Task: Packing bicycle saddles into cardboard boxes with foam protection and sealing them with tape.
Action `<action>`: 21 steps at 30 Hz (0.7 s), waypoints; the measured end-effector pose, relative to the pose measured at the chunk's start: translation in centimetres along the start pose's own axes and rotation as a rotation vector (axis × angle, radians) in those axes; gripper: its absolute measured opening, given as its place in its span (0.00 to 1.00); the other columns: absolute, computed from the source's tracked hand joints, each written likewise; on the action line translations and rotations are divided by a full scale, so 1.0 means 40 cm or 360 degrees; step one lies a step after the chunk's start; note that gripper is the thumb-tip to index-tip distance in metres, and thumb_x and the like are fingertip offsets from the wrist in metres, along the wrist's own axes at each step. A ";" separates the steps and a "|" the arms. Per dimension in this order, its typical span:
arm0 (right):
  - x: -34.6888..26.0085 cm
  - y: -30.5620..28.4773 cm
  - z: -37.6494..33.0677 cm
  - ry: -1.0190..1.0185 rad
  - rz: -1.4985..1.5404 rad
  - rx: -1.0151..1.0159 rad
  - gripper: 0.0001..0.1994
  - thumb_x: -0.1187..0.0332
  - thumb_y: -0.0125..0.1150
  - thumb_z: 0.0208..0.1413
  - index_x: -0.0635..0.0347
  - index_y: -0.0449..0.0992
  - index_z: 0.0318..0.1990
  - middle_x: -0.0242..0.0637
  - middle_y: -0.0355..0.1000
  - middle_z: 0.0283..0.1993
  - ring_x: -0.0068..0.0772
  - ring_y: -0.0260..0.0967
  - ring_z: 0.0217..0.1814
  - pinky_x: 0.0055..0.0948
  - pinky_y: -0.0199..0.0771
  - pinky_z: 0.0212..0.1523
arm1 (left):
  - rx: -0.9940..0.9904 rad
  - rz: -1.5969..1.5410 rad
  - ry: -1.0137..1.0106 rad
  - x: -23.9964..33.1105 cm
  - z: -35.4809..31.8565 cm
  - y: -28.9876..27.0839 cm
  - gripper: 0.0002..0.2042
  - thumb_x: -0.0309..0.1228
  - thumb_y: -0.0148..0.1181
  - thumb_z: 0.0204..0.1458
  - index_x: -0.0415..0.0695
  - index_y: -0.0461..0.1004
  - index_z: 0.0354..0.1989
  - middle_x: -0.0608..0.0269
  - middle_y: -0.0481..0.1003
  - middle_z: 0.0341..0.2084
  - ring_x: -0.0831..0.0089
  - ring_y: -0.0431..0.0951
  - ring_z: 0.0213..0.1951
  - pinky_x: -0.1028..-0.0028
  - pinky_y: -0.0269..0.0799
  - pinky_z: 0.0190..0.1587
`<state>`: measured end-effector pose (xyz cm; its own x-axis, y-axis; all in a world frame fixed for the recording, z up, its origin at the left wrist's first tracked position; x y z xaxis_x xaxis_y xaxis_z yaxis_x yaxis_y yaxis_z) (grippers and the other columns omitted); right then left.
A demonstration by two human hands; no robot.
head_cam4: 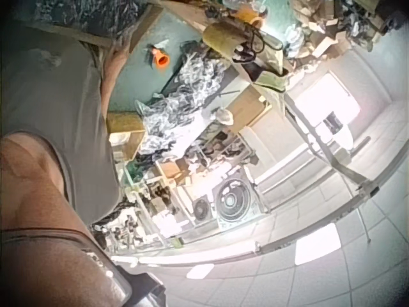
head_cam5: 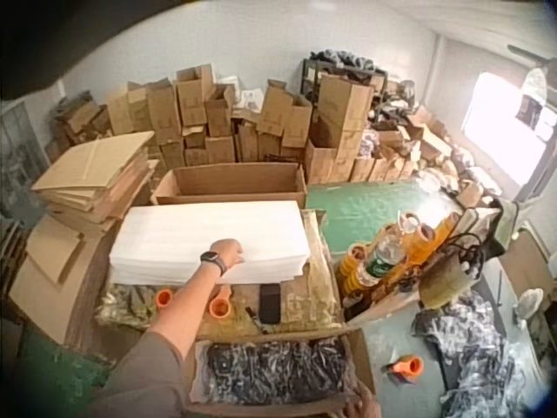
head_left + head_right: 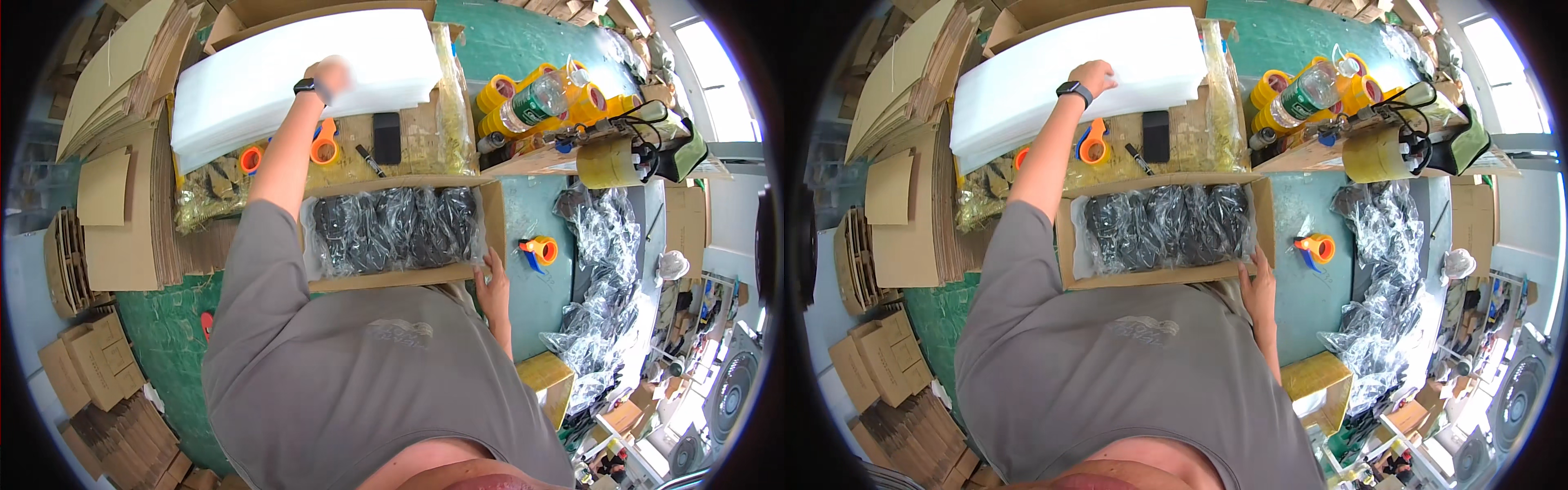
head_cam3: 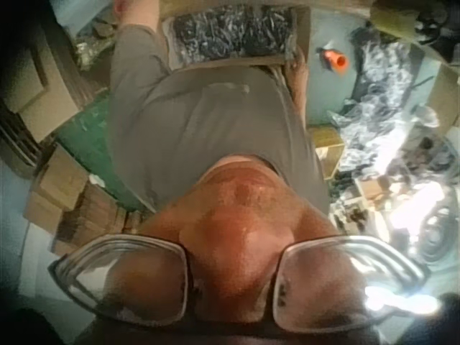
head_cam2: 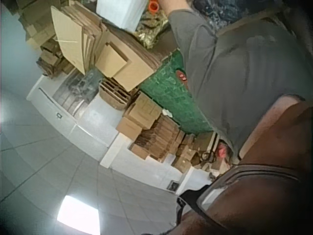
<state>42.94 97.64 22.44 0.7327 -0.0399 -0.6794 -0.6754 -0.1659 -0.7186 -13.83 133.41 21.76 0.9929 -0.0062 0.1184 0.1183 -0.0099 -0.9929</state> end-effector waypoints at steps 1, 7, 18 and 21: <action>0.007 -0.006 -0.023 0.0012 -0.0006 0.0028 0.31 0.67 0.68 0.71 0.66 0.67 0.76 0.61 0.81 0.61 0.63 0.79 0.65 0.52 0.77 0.68 | -0.0131 -0.0050 -0.0018 0.018 0.028 0.000 0.19 0.49 0.73 0.63 0.50 0.88 0.53 0.55 0.88 0.49 0.54 0.87 0.54 0.56 0.83 0.58; 0.061 -0.013 -0.089 0.0137 0.0098 0.0131 0.29 0.69 0.68 0.69 0.66 0.68 0.75 0.56 0.83 0.59 0.57 0.83 0.61 0.49 0.82 0.62 | 0.0310 -0.0071 0.0532 -0.033 0.014 0.095 0.17 0.49 0.69 0.65 0.51 0.89 0.51 0.57 0.87 0.56 0.53 0.86 0.56 0.57 0.82 0.62; 0.046 -0.064 0.096 -0.0286 -0.0127 -0.0325 0.28 0.69 0.71 0.66 0.64 0.73 0.72 0.55 0.83 0.60 0.57 0.82 0.64 0.46 0.80 0.64 | 0.0474 -0.1116 -0.0439 -0.065 -0.043 0.164 0.15 0.44 0.63 0.71 0.51 0.90 0.53 0.52 0.89 0.49 0.56 0.89 0.49 0.63 0.81 0.56; -0.038 -0.149 0.131 -0.0449 -0.0041 -0.0392 0.27 0.71 0.70 0.69 0.64 0.73 0.73 0.53 0.82 0.62 0.51 0.83 0.64 0.44 0.81 0.65 | 0.1026 -0.0551 0.0216 0.176 -0.222 0.078 0.10 0.35 0.61 0.68 0.45 0.86 0.43 0.51 0.84 0.59 0.49 0.83 0.57 0.57 0.77 0.61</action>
<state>45.42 103.86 26.96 0.6741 0.2348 -0.7003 -0.5911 -0.3970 -0.7022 -6.52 124.45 19.59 0.8934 -0.2329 0.3842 0.4465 0.5548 -0.7020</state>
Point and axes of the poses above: each hand's wrist, its own z-axis towards the middle knuckle, its own y-axis out of the palm, x = y × z, the point moved 1 cm from there along z, towards the middle knuckle
